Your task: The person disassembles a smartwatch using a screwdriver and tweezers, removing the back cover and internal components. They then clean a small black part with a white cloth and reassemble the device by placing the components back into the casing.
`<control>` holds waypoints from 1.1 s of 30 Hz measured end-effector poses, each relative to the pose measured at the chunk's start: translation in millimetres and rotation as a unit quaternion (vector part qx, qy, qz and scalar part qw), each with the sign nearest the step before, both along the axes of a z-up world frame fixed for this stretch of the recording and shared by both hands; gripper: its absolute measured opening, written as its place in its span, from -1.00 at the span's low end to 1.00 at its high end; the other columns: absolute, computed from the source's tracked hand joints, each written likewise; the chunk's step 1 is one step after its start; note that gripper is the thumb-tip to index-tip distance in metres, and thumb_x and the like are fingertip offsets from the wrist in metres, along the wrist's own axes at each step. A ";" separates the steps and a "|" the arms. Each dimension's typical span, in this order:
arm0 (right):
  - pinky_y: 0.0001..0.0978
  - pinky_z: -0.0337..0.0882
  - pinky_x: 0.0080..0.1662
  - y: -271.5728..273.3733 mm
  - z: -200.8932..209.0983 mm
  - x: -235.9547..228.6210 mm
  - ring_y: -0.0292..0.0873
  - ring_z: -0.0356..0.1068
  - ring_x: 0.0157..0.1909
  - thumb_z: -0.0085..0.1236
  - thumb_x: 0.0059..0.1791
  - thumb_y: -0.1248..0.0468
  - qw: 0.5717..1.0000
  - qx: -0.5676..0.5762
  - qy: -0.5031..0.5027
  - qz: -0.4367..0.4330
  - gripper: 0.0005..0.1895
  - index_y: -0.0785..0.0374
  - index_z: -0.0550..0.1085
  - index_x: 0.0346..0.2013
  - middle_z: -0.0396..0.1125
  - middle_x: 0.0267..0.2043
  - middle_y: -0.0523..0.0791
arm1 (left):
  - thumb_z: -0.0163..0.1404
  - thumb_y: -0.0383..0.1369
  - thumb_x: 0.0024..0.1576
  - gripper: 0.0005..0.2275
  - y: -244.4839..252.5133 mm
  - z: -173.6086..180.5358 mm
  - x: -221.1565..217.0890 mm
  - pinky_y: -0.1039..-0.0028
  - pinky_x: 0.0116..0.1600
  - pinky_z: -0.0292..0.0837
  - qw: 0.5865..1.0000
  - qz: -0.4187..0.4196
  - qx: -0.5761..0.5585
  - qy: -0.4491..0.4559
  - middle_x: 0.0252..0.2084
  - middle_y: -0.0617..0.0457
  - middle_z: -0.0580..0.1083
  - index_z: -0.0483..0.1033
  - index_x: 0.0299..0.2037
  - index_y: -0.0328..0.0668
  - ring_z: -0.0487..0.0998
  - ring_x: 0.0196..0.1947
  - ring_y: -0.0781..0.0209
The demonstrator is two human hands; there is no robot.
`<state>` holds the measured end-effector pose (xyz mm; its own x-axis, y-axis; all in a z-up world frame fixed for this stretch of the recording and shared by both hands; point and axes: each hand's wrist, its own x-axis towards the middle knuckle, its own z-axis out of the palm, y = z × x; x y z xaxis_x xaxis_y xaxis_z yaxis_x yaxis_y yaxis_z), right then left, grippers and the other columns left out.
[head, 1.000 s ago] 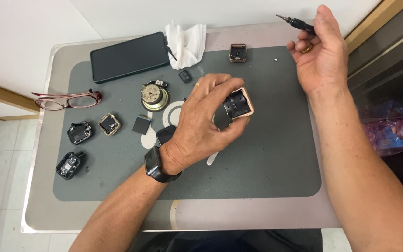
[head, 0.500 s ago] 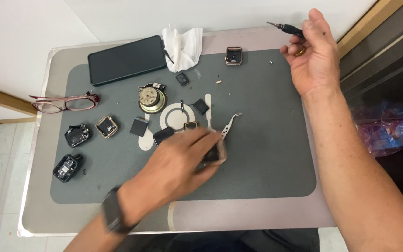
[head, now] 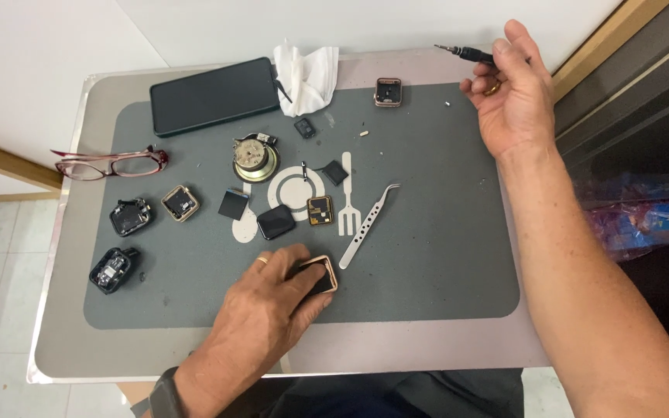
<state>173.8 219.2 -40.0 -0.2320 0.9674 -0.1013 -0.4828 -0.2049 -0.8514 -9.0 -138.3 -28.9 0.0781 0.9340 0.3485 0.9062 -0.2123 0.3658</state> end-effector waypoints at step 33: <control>-0.32 0.60 -0.18 0.5 -2.1 -2.6 -0.24 0.36 -0.49 0.33 -0.05 0.26 0.999 0.008 -0.044 -0.008 -0.25 0.14 0.36 0.45 0.35 -0.43 -0.03 | 0.21 -0.39 0.11 -0.69 30.8 17.6 6.9 0.15 -0.08 0.51 0.995 -0.045 -0.091 0.025 -0.05 -0.10 0.43 0.44 -0.01 -0.32 0.51 -0.23 -0.12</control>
